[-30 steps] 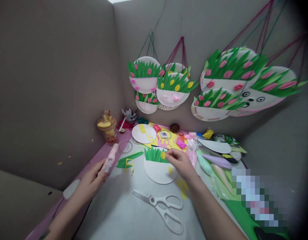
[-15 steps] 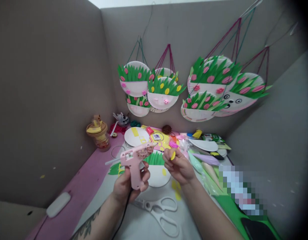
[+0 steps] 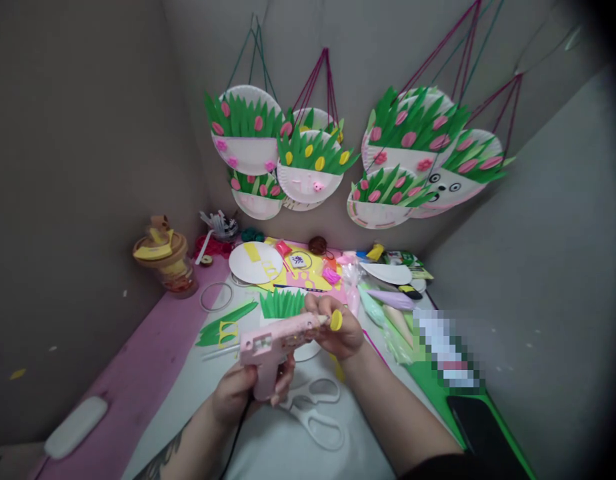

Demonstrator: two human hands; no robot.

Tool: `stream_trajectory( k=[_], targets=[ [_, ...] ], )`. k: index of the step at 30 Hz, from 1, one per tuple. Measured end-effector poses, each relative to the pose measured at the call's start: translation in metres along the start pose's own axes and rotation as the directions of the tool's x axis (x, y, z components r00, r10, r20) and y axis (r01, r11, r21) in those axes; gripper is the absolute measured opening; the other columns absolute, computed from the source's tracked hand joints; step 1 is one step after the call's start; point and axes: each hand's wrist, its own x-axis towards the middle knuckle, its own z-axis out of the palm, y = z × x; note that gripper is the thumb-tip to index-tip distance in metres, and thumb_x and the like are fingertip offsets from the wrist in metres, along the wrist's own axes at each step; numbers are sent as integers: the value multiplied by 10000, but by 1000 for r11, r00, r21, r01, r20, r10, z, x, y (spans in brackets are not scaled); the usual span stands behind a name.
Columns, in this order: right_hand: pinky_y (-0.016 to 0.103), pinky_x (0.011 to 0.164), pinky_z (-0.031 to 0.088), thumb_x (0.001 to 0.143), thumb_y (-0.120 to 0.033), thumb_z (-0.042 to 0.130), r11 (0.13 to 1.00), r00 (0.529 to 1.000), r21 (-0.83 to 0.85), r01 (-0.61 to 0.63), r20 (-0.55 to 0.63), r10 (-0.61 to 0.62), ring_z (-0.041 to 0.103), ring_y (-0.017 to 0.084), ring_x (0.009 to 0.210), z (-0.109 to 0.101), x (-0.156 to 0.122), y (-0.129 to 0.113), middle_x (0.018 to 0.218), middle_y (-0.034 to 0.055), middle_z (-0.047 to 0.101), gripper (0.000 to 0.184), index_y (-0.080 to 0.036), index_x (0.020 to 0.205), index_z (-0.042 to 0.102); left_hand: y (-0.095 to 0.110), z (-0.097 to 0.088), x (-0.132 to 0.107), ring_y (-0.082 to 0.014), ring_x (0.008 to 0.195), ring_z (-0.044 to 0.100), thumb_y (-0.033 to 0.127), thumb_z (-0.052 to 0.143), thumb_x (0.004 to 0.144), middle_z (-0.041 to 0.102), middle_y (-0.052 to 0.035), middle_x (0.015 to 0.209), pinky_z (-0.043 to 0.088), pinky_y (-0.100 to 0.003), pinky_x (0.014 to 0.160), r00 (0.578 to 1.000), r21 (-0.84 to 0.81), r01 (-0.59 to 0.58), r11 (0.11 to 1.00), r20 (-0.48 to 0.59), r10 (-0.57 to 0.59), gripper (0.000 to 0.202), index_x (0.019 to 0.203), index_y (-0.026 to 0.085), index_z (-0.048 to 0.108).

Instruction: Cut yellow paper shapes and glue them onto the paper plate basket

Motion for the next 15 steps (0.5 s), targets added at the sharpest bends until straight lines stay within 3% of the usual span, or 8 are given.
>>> stream_trajectory(
  k=[7,15],
  targets=[
    [228,502,384,643,-287,818,1000,1000,-15,2,10,-2,465,112,604,5,0,1,728,-14,448,207,-191,636,635,-2,1,2,-88,586,430,540,611,760,497,-43,737,340,-210,517,999,24,46,999,18,-47,546,1077,96,612],
    [230,512,403,639,-257,811,1000,1000,-24,12,19,-11,470,109,584,7,-1,-1,702,-19,454,183,-188,629,642,-3,2,4,-90,571,428,531,626,747,498,-40,715,336,-202,496,999,19,47,999,-1,-47,536,1044,85,609]
  ],
)
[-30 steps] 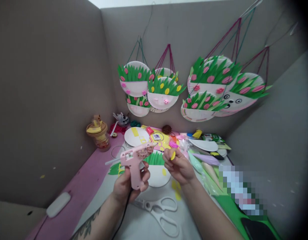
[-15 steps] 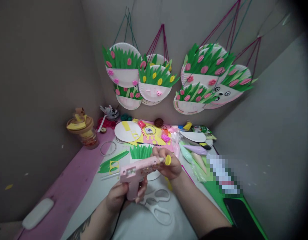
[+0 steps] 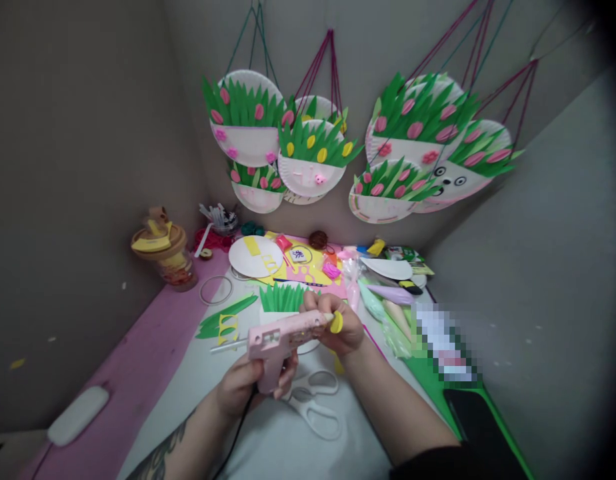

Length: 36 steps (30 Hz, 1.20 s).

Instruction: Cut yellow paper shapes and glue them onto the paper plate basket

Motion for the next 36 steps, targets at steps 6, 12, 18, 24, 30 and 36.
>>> stream_trajectory(
  k=[6,12,18,24,30,36],
  targets=[
    [237,507,404,597,-268,824,1000,999,-14,-19,-42,18,453,114,565,0,1,0,666,-23,444,202,-192,606,637,-8,-5,-1,-89,559,418,534,628,740,505,-41,731,321,-197,465,999,-7,-40,999,-33,40,527,1049,108,616],
    [237,496,391,579,-282,827,999,998,-25,-33,-63,31,437,116,557,1,1,-2,653,-25,430,248,-187,576,598,-13,-9,-1,-85,551,402,542,634,725,504,-50,764,320,-195,448,997,5,-55,998,-58,55,498,996,125,629],
    [214,483,352,637,-251,799,1000,1000,-1,-5,-19,5,450,111,586,-1,1,-2,691,-18,434,175,-187,632,636,-8,-5,-2,-90,582,410,539,640,730,492,-43,757,330,-193,470,997,3,-13,1000,-69,13,493,991,121,643],
    [205,465,313,651,-291,801,1000,1000,-10,-1,-16,1,429,103,584,-2,1,-3,712,-15,427,220,-182,630,612,-12,-8,-2,-87,562,402,541,613,751,487,-42,729,321,-189,457,998,5,-50,999,-31,51,493,983,107,638],
    [204,429,246,627,-317,807,999,999,-33,-7,-43,5,368,98,542,0,2,-7,673,-22,387,282,-182,577,564,-8,-6,-2,-92,572,402,547,627,738,484,-47,729,332,-196,464,999,30,-13,999,-47,14,508,968,94,633],
    [203,414,233,603,-346,817,998,995,-52,-17,-94,12,340,97,526,1,2,-10,655,-30,353,319,-185,562,545,-10,-7,-2,-82,567,394,531,622,749,492,-55,771,327,-195,452,999,25,-32,999,-32,32,492,976,95,635]
  ],
)
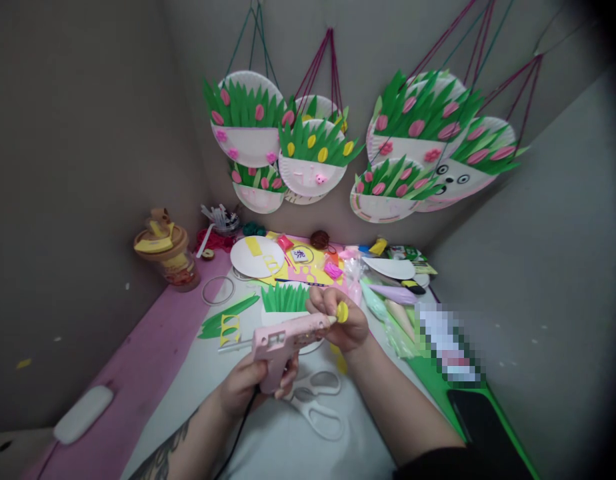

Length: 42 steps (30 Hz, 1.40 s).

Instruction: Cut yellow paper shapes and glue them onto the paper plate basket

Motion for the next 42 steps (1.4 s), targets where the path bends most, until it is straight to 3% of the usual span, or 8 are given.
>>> stream_trajectory(
  k=[11,16,18,22,25,29,35,42],
  targets=[
    [207,409,184,617,-325,808,1000,1000,-5,3,7,-3,291,91,519,0,1,-1,654,-25,358,294,-183,570,556,0,-3,-1,-83,552,374,550,636,720,514,-61,757,286,-195,439,995,-33,98,995,7,-98,537,1035,116,648],
    [192,397,147,641,-314,793,999,998,-29,21,-57,-23,260,94,532,-9,1,-12,681,-26,331,269,-194,616,554,27,-7,-19,-113,517,422,665,510,748,520,-54,682,324,-236,474,984,374,161,913,-137,-117,675,1121,114,627],
    [188,396,148,660,-297,777,997,990,-44,58,-127,-63,248,96,536,-14,1,-23,688,-28,316,240,-203,647,556,53,-9,-34,-190,660,518,619,478,794,590,-97,803,410,-290,576,940,756,226,614,-335,68,574,1069,150,663],
    [196,394,176,676,-308,742,983,952,-130,134,-260,-164,233,101,528,-27,3,-41,669,-34,319,239,-216,667,521,99,-25,-65,-311,1033,505,481,500,824,561,-144,1083,387,-407,894,818,869,445,218,-493,296,467,1135,149,611],
    [211,410,195,684,-354,682,910,921,-413,35,-340,-189,266,105,518,-36,6,-36,620,-41,336,234,-221,660,490,106,-45,-84,-327,981,533,498,391,857,551,-158,1041,400,-445,878,674,620,733,-281,-605,424,522,1148,104,572],
    [230,466,258,672,-305,671,729,914,-661,-176,-384,-128,338,99,511,-40,8,-10,564,-43,428,155,-193,662,564,93,-62,-94,-357,963,550,433,313,896,559,-219,1021,429,-451,811,641,375,746,-550,-627,443,527,1134,36,564],
    [255,589,351,636,-243,653,554,929,-780,-291,-368,-30,471,128,615,-33,15,18,626,-20,545,88,-168,621,608,89,-28,-67,-400,1067,492,379,425,879,500,-248,1202,431,-478,805,665,356,741,-569,-507,549,516,1278,53,457],
    [232,482,308,627,-285,581,402,903,-813,-422,-416,107,409,104,471,-40,52,52,490,-51,470,115,-170,623,590,75,-18,18,-239,997,571,198,522,830,584,-111,1067,423,-328,868,859,763,502,-407,-497,127,242,1054,156,605]
  ],
)
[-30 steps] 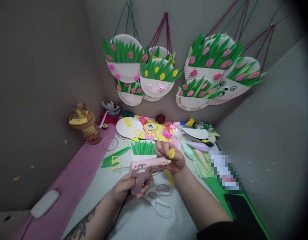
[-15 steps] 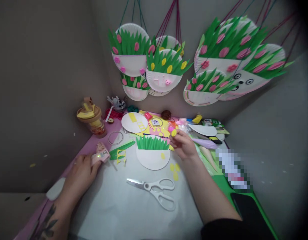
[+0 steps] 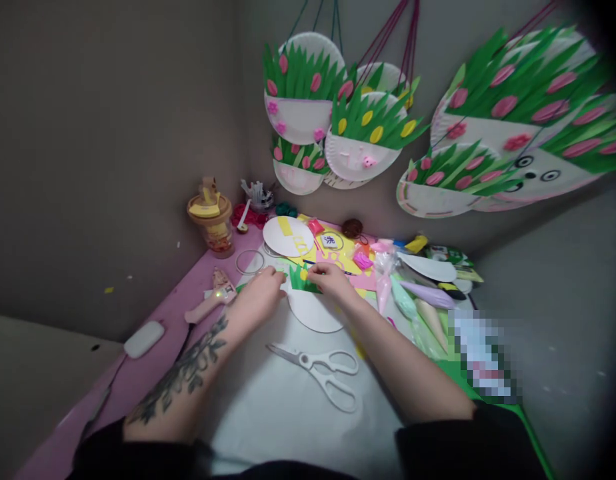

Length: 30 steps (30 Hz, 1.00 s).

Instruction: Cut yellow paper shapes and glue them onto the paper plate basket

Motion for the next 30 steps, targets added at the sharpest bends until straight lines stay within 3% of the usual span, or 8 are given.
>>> stream_trajectory(
  k=[4,10,18,30],
  targets=[
    [232,512,316,585,-250,598,995,1000,-101,-24,13,26,450,116,526,12,11,4,516,-30,518,89,-162,571,601,-1,25,20,-246,961,580,294,614,778,592,-97,1011,438,-315,801,999,-33,46,998,0,-46,260,1005,166,600],
    [232,519,321,596,-230,600,983,994,-173,-67,78,81,465,117,534,15,16,6,513,-29,534,85,-155,585,640,-10,48,11,-272,1060,515,449,682,710,560,-91,1084,401,-340,869,998,-62,48,997,-24,-50,442,1038,183,549],
    [231,486,300,597,-215,608,971,981,-191,-146,95,167,432,101,488,18,20,4,487,-35,521,83,-144,601,651,-12,53,13,-270,1051,500,427,674,731,560,-98,1074,383,-345,844,1000,-67,23,997,-19,-24,393,1008,180,544],
    [219,469,290,604,-213,617,963,980,-193,-187,35,197,395,88,453,15,24,4,457,-53,476,71,-147,610,640,-14,57,13,-267,1019,505,403,701,709,565,-79,1025,395,-355,832,999,-103,20,994,-41,-24,345,941,190,559]
  ],
)
